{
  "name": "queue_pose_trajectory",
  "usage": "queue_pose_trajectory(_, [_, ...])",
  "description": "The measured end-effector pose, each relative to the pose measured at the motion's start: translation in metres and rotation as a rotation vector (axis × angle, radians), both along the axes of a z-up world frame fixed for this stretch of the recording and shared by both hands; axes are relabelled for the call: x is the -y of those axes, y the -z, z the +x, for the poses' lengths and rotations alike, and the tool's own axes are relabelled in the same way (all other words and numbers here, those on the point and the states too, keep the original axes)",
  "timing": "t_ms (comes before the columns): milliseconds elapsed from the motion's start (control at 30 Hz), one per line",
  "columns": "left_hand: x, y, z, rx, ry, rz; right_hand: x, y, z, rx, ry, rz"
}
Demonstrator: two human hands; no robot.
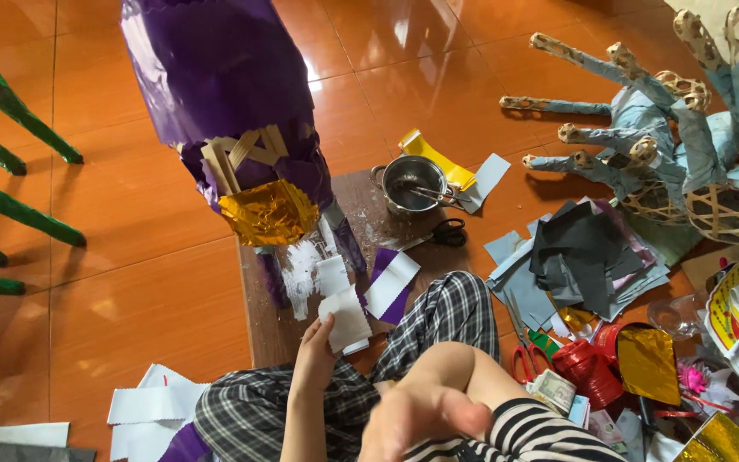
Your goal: Decorating a large paper-mache sculpture by cutting and adhering strips of colored paper and foil
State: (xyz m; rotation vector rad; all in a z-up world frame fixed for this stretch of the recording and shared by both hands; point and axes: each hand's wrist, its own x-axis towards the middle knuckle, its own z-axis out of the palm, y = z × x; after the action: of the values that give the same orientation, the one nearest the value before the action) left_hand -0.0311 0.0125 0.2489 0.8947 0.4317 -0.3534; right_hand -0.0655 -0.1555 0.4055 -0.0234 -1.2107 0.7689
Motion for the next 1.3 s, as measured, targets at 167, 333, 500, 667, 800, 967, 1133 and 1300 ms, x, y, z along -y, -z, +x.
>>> queue_pose_trajectory(167, [-0.022,0.003,-0.002,0.009,-0.065,-0.171,-0.006,-0.004,0.039,0.577,0.952,-0.458])
queue_pose_trajectory(333, [-0.017,-0.008,0.005,-0.074,-0.126,-0.052,0.009,0.057,0.066,1.304,1.674,-1.0])
queue_pose_trajectory(500, [-0.01,-0.044,0.002,0.046,0.011,0.025,0.021,0.056,0.09,1.082,1.907,-0.993])
queue_pose_trajectory(667, [-0.021,-0.069,0.006,0.742,0.004,0.859,0.02,0.023,0.092,0.955,1.903,-0.882])
queue_pose_trajectory(800, [-0.033,-0.109,0.013,0.774,0.051,1.097,0.041,0.013,0.112,0.527,1.582,-0.846])
queue_pose_trajectory(967, [-0.065,-0.167,0.017,0.941,-0.17,0.619,0.071,-0.029,0.141,0.312,1.616,-0.598])
queue_pose_trajectory(1133, [-0.067,-0.281,0.035,1.201,-0.35,0.743,0.039,-0.148,0.134,0.134,1.839,-0.296])
queue_pose_trajectory(1300, [-0.039,-0.389,0.08,1.33,-0.827,0.992,0.028,-0.187,0.182,-0.02,2.058,-0.241])
